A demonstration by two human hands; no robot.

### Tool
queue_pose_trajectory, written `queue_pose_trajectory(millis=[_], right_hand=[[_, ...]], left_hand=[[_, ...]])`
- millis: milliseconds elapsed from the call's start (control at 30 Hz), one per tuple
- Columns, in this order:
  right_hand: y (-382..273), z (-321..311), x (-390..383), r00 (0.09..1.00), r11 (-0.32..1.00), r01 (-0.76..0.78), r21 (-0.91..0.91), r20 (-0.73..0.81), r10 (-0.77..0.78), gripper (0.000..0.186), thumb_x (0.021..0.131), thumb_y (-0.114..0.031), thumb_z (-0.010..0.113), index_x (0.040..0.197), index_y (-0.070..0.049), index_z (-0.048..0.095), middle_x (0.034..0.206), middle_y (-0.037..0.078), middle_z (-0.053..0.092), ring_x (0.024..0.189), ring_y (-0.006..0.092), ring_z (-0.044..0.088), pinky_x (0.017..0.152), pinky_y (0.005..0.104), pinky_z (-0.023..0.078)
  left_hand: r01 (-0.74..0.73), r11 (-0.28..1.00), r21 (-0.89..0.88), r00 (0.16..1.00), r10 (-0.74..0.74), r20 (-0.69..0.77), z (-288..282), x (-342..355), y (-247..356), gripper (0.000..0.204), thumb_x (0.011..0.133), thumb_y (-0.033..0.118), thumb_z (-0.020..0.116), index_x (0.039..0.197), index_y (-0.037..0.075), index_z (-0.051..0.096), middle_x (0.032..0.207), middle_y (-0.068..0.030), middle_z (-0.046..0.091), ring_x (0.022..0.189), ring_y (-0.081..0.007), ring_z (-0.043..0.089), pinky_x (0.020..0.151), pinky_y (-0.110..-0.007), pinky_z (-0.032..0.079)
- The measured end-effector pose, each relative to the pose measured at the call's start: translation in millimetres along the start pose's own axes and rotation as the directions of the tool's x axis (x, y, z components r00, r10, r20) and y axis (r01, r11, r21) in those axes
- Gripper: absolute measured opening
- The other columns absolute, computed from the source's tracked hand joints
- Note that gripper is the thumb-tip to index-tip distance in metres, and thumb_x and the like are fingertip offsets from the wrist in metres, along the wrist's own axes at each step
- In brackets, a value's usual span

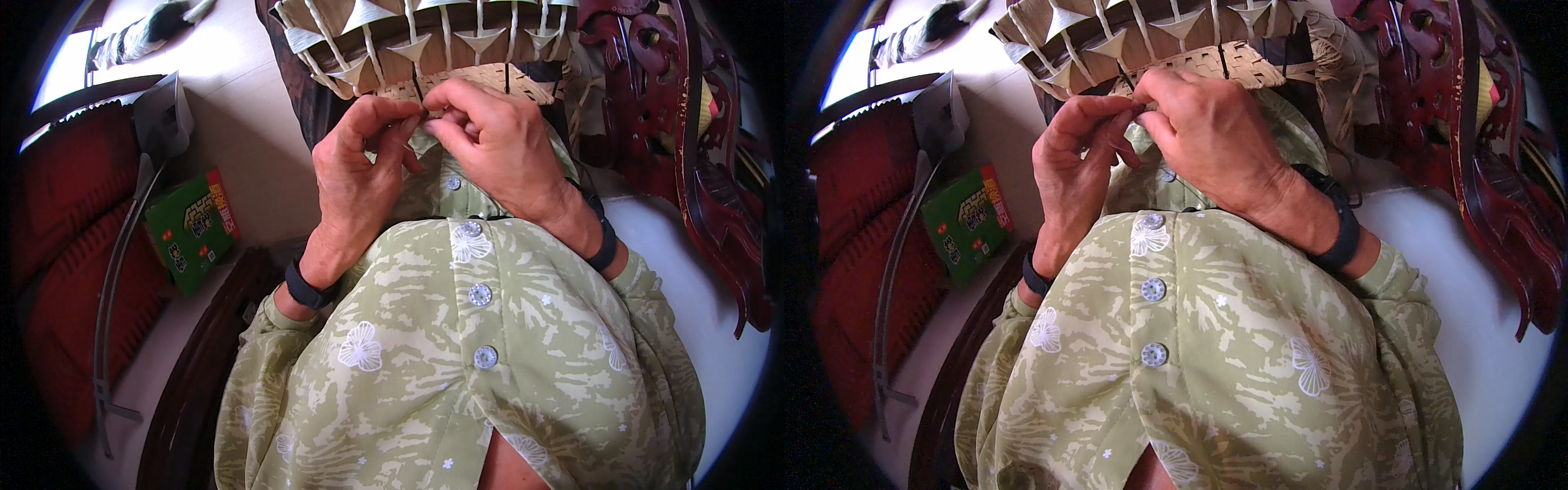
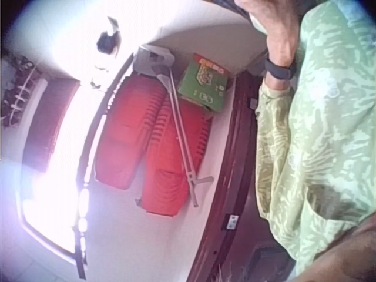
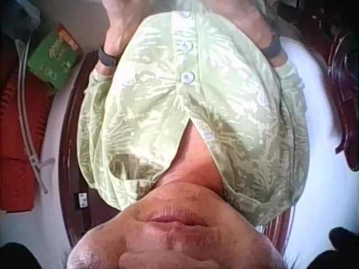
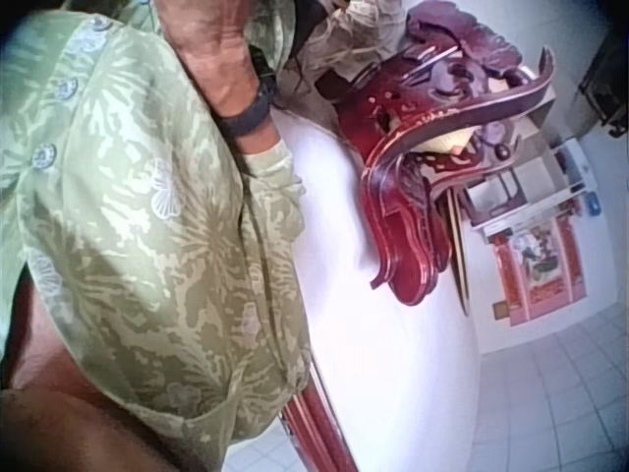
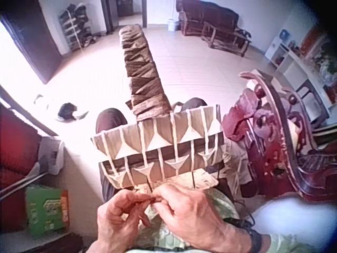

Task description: The person weaves a basket by hand, threading strips of material through the frame and wrapping the handle. They pick up thin fibers and use a needle to lace them through the base of the basket, securing the weave.

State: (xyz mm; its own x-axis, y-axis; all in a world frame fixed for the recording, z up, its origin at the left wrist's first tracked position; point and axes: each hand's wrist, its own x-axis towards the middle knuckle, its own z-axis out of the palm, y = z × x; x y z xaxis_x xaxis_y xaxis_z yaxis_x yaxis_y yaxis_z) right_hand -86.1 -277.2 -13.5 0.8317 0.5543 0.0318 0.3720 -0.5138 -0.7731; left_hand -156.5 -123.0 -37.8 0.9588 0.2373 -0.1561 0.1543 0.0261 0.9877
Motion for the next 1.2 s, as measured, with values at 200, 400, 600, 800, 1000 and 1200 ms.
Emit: queue_pose_trajectory(millis=[200, 400, 600, 800, 1000, 1200], right_hand=[[5, 3, 2, 0.979, 0.975, 0.197, -0.1, -0.027, -0.2, 0.018, 0.082, -0.001, 0.073, 0.098, -0.004, 0.066, 0.086, 0.01, 0.066, 0.077, 0.0297, 0.067, 0.066, 0.0367, 0.054], [7, 1, -1, 0.962, 0.938, 0.258, -0.233, -0.032, -0.272, 0.015, 0.082, 0.003, 0.068, 0.093, -0.003, 0.061, 0.087, 0.012, 0.061, 0.079, 0.0332, 0.065, 0.066, 0.0408, 0.052], [9, 6, 0, 0.922, 0.853, 0.337, -0.397, -0.042, -0.384, 0.015, 0.077, -0.004, 0.065, 0.085, -0.004, 0.054, 0.079, 0.009, 0.054, 0.073, 0.027, 0.063, 0.058, 0.0375, 0.053], [13, 13, -5, 0.895, 0.798, 0.406, -0.446, 0.017, -0.446, 0.012, 0.077, -0.007, 0.064, 0.082, -0.005, 0.053, 0.076, 0.008, 0.053, 0.07, 0.0245, 0.063, 0.055, 0.0366, 0.051], [14, -1, 2, 0.926, 0.917, 0.377, -0.131, 0.082, -0.369, 0.008, 0.08, -0.007, 0.066, 0.084, -0.005, 0.059, 0.077, 0.009, 0.059, 0.07, 0.0279, 0.064, 0.059, 0.0391, 0.052], [16, -17, 14, 0.968, 0.97, 0.245, 0.004, -0.049, -0.244, 0.013, 0.084, -0.001, 0.069, 0.096, -0.006, 0.067, 0.082, 0.01, 0.066, 0.079, 0.0312, 0.067, 0.068, 0.0389, 0.054]], left_hand=[[-0.042, 0.996, 0.074, 0.998, 0.046, -0.053, 5, -2, 5, 0.017, 0.096, -0.003, 0.064, 0.112, -0.002, 0.059, 0.091, -0.0086, 0.073, 0.064, -0.0095, 0.065, 0.056, -0.025, 0.054], [-0.105, 0.926, 0.361, 0.993, 0.12, -0.017, 4, -5, 2, 0.008, 0.095, -0.002, 0.061, 0.099, 0.004, 0.064, 0.083, -0.0131, 0.067, 0.062, -0.0202, 0.066, 0.058, -0.031, 0.052], [-0.21, 0.866, 0.453, 0.965, 0.257, -0.044, 2, 5, -5, 0.011, 0.088, -0.005, 0.064, 0.093, 0.004, 0.062, 0.083, -0.0121, 0.064, 0.073, -0.0325, 0.065, 0.064, -0.037, 0.052], [-0.268, 0.799, 0.538, 0.944, 0.329, -0.017, 9, 11, -1, 0.01, 0.087, -0.002, 0.065, 0.092, 0.006, 0.062, 0.083, -0.0113, 0.067, 0.072, -0.0336, 0.066, 0.062, -0.038, 0.052], [-0.293, 0.763, 0.576, 0.944, 0.326, 0.048, 1, 6, 3, 0.01, 0.087, 0.0, 0.067, 0.093, 0.007, 0.064, 0.085, -0.0102, 0.067, 0.071, -0.032, 0.067, 0.059, -0.038, 0.052], [-0.348, 0.707, 0.616, 0.903, 0.429, 0.017, -1, 1, -2, 0.016, 0.086, -0.002, 0.068, 0.097, 0.009, 0.067, 0.085, -0.0076, 0.065, 0.067, -0.0281, 0.066, 0.056, -0.036, 0.052]])
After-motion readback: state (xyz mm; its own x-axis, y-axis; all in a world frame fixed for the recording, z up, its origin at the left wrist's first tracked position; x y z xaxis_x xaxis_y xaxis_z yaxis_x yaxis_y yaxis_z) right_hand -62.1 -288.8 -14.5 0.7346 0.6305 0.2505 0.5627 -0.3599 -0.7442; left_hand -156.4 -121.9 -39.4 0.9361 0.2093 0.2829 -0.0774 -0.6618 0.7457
